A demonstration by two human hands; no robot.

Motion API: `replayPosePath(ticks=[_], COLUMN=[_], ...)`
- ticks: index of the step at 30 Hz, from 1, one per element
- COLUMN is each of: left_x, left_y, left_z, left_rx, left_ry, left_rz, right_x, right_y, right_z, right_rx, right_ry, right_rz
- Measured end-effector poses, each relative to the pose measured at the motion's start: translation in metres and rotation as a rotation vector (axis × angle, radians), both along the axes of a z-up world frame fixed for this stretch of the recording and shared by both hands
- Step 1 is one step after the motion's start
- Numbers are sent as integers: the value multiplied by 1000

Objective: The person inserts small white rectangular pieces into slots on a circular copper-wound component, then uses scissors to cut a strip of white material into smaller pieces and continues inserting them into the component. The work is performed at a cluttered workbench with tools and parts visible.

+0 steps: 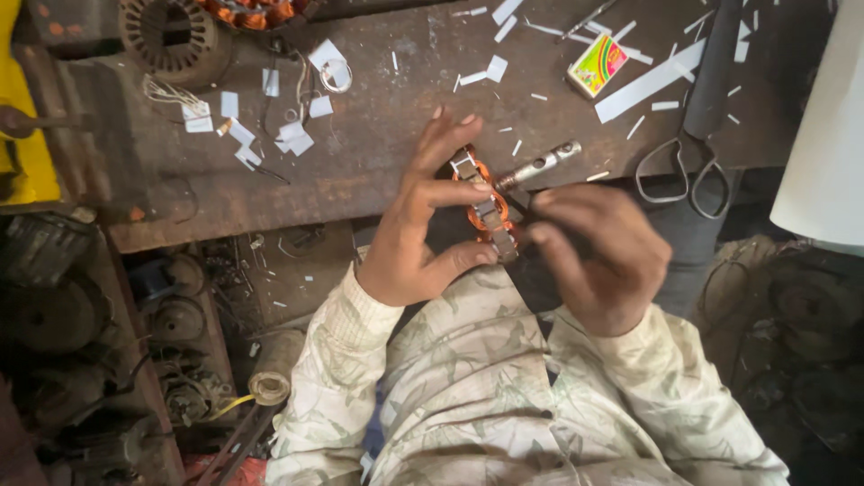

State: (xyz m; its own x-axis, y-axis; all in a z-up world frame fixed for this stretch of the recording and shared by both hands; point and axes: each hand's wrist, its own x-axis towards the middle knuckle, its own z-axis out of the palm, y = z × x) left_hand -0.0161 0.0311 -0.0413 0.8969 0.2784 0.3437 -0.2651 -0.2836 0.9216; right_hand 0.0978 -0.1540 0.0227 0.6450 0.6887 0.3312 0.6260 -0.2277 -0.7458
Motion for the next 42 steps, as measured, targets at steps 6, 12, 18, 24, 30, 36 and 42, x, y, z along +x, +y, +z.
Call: replayPosePath(ticks=[6, 12, 18, 24, 30, 36, 42], left_x=[2, 2, -2, 0, 8, 1, -1], left_y=[-6, -7, -13, -22, -40, -42, -42], left_z=[-7, -10, -3, -6, -22, -22, -13], left_rx=[-67, -120, -132, -50, 38, 172, 192], left_ry=[-57, -70, -28, -55, -113, -46, 1], left_rz=[2, -4, 14, 64, 170, 177, 166], right_x=[-7, -8, -11, -14, -8, -19, -29], right_y=[-2, -1, 2, 3, -1, -8, -8], right_z=[-3, 0, 0, 1, -8, -20, -25], right_rx=[-10, -44, -30, -25, 4, 21, 12], right_ry=[290, 182, 179, 68, -56, -172, -180], right_rz=[51, 49, 30, 52, 167, 204, 129])
